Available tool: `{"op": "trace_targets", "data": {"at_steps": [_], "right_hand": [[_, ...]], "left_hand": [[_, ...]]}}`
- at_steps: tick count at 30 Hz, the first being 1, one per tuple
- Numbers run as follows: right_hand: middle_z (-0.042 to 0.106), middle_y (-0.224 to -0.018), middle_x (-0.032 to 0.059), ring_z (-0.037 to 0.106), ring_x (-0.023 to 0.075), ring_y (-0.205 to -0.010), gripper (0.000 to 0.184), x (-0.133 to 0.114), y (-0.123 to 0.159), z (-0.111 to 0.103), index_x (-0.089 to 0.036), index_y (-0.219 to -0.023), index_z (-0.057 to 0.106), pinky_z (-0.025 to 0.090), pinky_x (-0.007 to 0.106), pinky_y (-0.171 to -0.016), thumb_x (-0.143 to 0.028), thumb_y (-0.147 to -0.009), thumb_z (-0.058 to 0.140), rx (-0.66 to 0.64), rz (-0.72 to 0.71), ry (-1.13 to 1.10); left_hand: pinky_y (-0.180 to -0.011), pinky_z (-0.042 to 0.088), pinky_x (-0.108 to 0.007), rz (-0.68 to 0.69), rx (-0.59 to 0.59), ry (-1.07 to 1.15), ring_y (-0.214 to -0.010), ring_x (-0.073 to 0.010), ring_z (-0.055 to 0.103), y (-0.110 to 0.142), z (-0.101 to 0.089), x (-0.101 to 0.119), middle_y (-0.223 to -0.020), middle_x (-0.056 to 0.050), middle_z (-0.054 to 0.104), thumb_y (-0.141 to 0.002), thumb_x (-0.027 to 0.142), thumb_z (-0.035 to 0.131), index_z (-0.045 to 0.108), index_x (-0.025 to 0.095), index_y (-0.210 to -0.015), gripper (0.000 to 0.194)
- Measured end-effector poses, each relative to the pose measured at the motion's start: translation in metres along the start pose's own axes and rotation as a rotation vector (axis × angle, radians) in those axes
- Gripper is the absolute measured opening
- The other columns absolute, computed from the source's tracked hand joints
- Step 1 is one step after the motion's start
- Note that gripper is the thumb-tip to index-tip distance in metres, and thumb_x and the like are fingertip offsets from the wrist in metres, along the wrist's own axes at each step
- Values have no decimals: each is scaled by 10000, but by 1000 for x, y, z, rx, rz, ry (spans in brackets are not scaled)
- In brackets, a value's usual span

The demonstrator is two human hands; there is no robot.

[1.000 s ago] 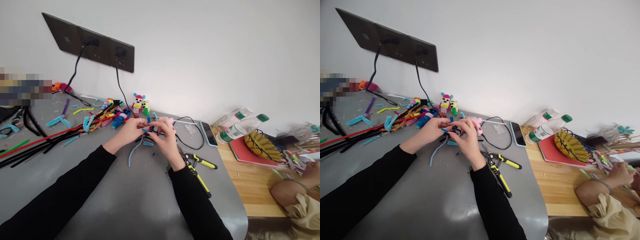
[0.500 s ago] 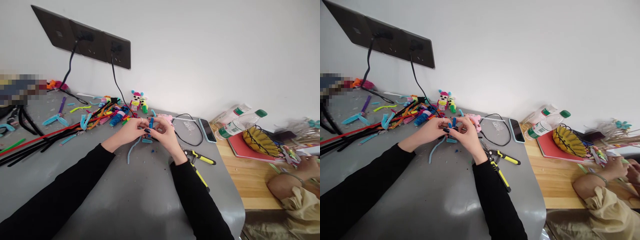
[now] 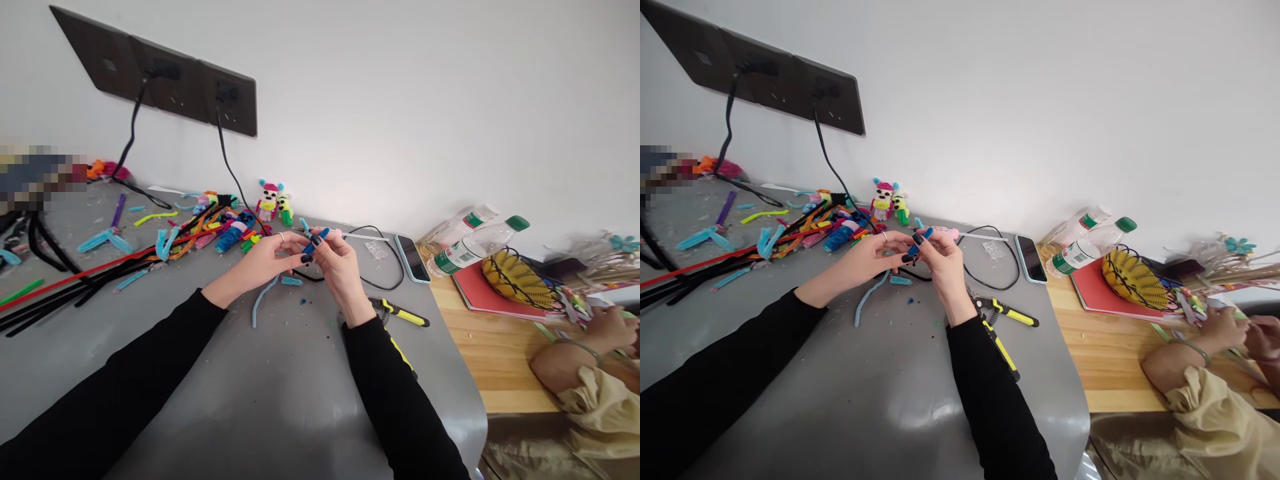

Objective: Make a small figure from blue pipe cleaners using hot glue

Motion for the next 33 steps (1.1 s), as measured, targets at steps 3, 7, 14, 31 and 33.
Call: {"op": "trace_targets", "data": {"at_steps": [3, 7, 14, 31, 33], "right_hand": [[750, -1023, 37, 621, 130, -751, 407, 1, -1, 0, -227, -935, 792, 572, 296, -732, -494, -670, 947, 13, -25, -15], [743, -1061, 31, 669, 150, -865, 363, 1, -1, 3, -243, -938, 797, 600, 310, -833, -463, -693, 951, -25, -57, -45], [735, -1055, 39, 667, 192, -957, 393, 4, -1, 3, -253, -958, 790, 580, 348, -908, -456, -667, 959, -27, -51, -31], [687, -967, 14, 641, 172, -929, 347, -1, -1, 3, -246, -846, 752, 551, 331, -906, -435, -636, 954, -5, -90, 3], [692, -950, 19, 647, 184, -926, 360, -2, -1, 3, -247, -845, 743, 559, 345, -895, -457, -636, 947, -1, -96, 38]], "left_hand": [[-712, 632, -356, 7, 28, -46, -886, -258, 746, -1, -3, -2, -1000, -107, 780, -791, 571, 798, 720, 165, -1167, 559], [-813, 637, -380, 42, 63, -19, -910, -270, 772, -3, -8, -6, -1033, -116, 807, -805, 631, 770, 758, 161, -1068, 539], [-760, 630, -358, 100, 90, -22, -829, -270, 782, -2, -6, -6, -916, -102, 817, -806, 720, 733, 792, 160, -990, 592], [-636, 574, -293, 155, 206, -182, -692, -219, 742, 2, -6, 1, -781, -70, 816, -907, 457, 590, 844, 182, -949, 376], [-639, 576, -292, 156, 213, -184, -697, -220, 742, 2, -6, 1, -782, -71, 816, -899, 462, 603, 843, 182, -945, 371]]}}
Point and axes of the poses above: each hand's wrist, its own y-axis away from the middle knuckle, its own z-axis out of the palm, x = y × z, the point moved 4 cm from there along -y, towards the middle knuckle
